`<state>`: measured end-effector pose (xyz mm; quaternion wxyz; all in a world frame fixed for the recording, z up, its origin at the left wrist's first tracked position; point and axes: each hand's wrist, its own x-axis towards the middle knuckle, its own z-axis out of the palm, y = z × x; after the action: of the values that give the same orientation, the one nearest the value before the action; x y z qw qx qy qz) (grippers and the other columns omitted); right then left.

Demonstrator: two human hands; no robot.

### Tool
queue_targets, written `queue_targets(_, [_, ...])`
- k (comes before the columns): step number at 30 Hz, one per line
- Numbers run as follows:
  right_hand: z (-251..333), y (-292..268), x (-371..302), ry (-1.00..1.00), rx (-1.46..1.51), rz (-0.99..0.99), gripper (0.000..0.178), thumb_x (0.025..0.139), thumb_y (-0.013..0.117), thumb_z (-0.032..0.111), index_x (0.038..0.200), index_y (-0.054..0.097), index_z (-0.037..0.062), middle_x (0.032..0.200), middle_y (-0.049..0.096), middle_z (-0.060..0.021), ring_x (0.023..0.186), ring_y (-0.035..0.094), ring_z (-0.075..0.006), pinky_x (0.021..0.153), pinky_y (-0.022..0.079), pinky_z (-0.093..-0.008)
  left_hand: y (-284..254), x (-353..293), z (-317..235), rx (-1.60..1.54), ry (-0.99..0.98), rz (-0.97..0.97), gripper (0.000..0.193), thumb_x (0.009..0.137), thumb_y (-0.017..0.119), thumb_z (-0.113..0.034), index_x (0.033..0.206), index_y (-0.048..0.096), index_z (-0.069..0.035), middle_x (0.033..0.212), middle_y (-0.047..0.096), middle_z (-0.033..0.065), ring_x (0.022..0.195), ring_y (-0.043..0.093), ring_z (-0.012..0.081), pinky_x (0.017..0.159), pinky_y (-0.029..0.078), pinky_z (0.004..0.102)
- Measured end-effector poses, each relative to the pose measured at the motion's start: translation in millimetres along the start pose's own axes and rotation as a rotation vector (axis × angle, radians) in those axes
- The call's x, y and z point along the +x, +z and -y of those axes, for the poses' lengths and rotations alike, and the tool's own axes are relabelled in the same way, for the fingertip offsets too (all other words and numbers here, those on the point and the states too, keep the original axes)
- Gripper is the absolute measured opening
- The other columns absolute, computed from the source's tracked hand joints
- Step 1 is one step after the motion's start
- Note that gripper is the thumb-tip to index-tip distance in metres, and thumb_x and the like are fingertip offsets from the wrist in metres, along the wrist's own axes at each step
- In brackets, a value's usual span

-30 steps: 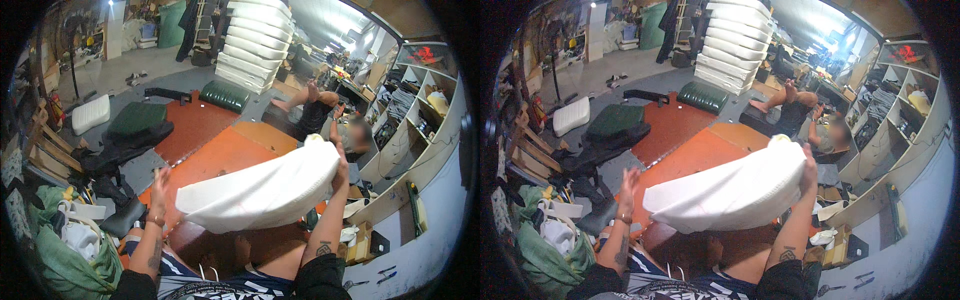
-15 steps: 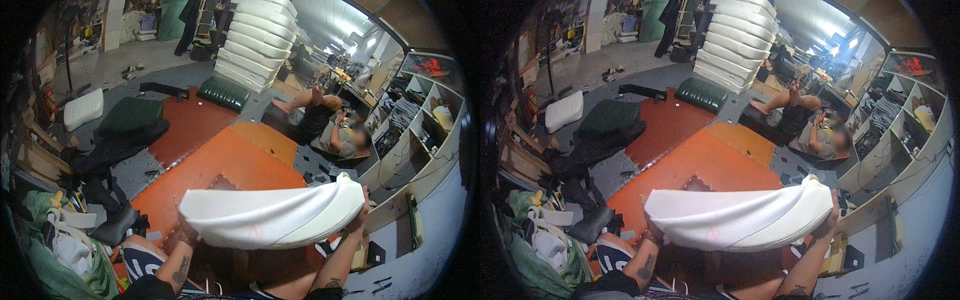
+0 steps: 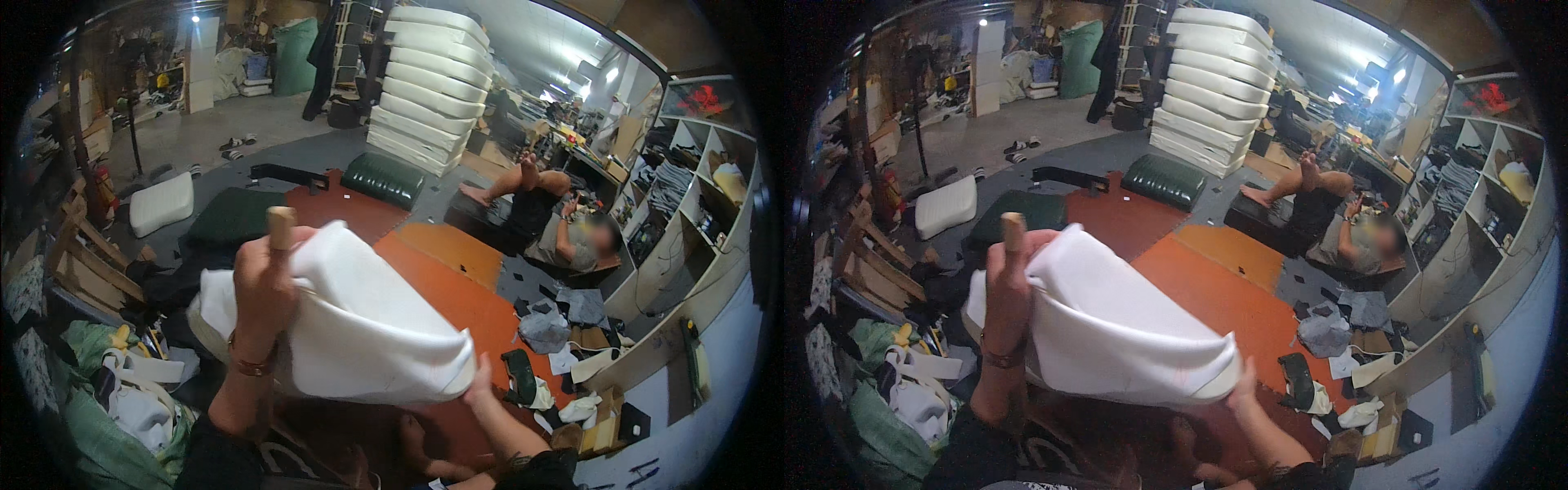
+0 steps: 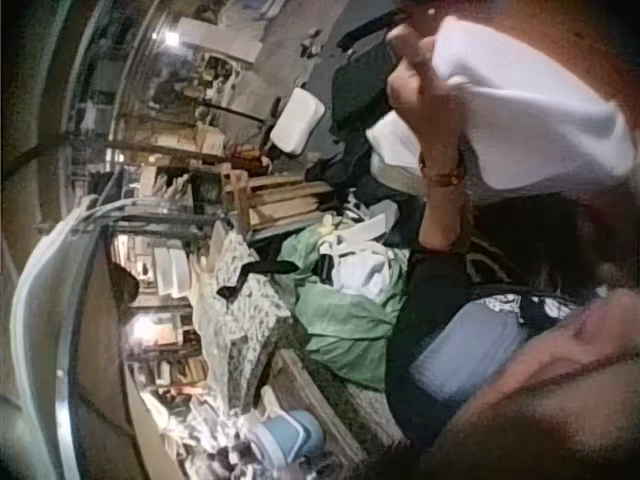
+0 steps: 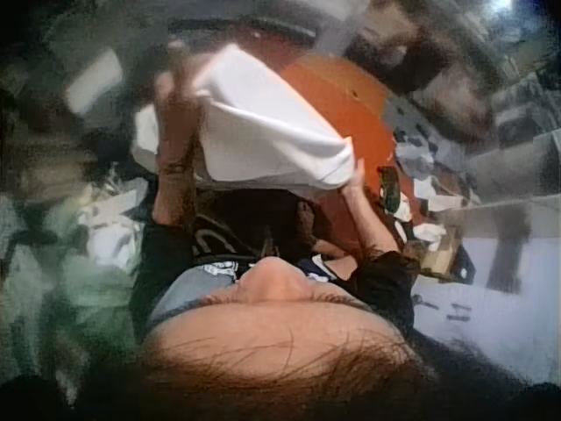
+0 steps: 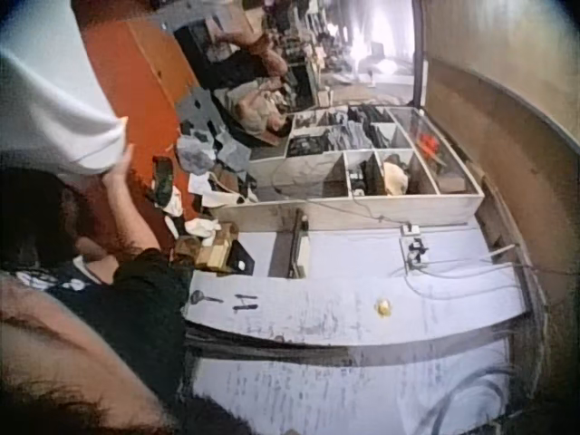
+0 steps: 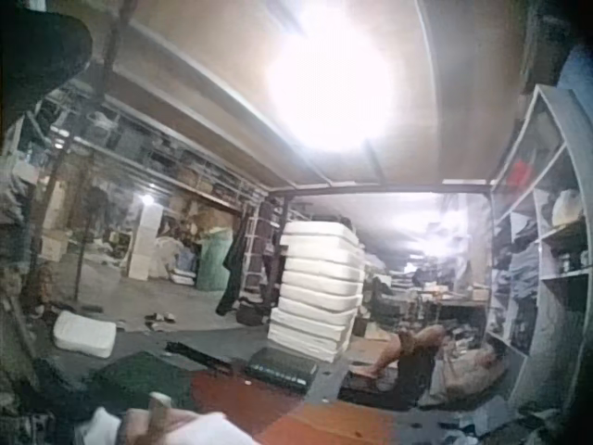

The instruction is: The person fits a white fabric cover over a rectangular foam cushion. They smooth the fabric, tuck edges, and use a handheld yellow tool to press and secure the material along the seams and corners.

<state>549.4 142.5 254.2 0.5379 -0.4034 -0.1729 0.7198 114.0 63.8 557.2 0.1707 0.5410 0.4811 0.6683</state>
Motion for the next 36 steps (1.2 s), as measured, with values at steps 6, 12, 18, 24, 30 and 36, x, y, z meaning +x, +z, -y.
queue_targets(6, [-148, 43, -2, 0.151, 0.076, -0.053, 0.058, 0.111, 0.034, 0.047, 0.142, 0.063, 0.0075, 0.14, 0.069, -0.0179, 0.129, 0.064, -0.0385, 0.114, 0.049, -0.0555, 6, -2, -19, 0.472, 0.217, 0.102, 0.076, 0.105, 0.044, -0.071, 0.093, 0.083, -0.008, 0.076, 0.073, 0.0186, 0.074, 0.069, 0.0436, 0.072, 0.052, 0.0525])
queue_targets(12, [-188, 52, -7, 0.057, 0.034, -0.086, 0.051, 0.111, 0.04, 0.044, 0.135, 0.066, 0.0075, 0.128, 0.072, -0.0136, 0.114, 0.07, -0.0305, 0.099, 0.058, -0.0483, 22, -32, 20, 0.496, 0.297, 0.215, 0.055, 0.102, 0.056, -0.061, 0.086, 0.079, -0.014, 0.083, 0.075, 0.0103, 0.082, 0.071, 0.0336, 0.078, 0.05, 0.0492])
queue_targets(18, [-161, 66, 3, 0.046, -0.103, -0.076, 0.051, 0.111, 0.042, 0.047, 0.132, 0.067, 0.0074, 0.123, 0.072, -0.0113, 0.109, 0.071, -0.0276, 0.092, 0.058, -0.0467, 55, -47, 12, 0.504, 0.227, 0.208, 0.072, 0.103, 0.048, -0.071, 0.084, 0.078, -0.008, 0.083, 0.075, 0.016, 0.09, 0.071, 0.0332, 0.087, 0.047, 0.0489])
queue_targets(24, [-26, 81, -27, -0.175, -0.458, -0.158, 0.051, 0.112, 0.044, 0.049, 0.128, 0.069, 0.0073, 0.118, 0.073, -0.009, 0.104, 0.071, -0.0247, 0.085, 0.059, -0.0452, 148, -80, 30, 0.477, 0.18, 0.365, 0.075, 0.105, 0.045, -0.068, 0.088, 0.08, -0.003, 0.085, 0.075, 0.0199, 0.094, 0.069, 0.036, 0.09, 0.045, 0.0494])
queue_targets(30, [80, 85, -93, -0.374, -0.736, -0.116, 0.042, 0.111, 0.056, 0.043, 0.124, 0.071, 0.0068, 0.108, 0.072, -0.0037, 0.094, 0.069, -0.0183, 0.076, 0.057, -0.0379, 235, -134, 55, 0.623, 0.359, 0.143, 0.072, 0.107, 0.045, -0.062, 0.087, 0.079, -0.002, 0.081, 0.073, 0.0221, 0.093, 0.068, 0.0383, 0.093, 0.042, 0.0522])
queue_targets(36, [47, 103, -97, -0.721, -0.707, 0.084, 0.051, 0.107, 0.067, 0.043, 0.14, 0.065, 0.0034, 0.133, 0.069, -0.0084, 0.125, 0.063, -0.0205, 0.107, 0.049, -0.0372, 203, -119, 51, 0.666, 0.349, 0.383, 0.059, 0.109, 0.048, -0.054, 0.095, 0.078, -0.005, 0.09, 0.077, 0.0196, 0.092, 0.07, 0.0349, 0.088, 0.05, 0.0494])
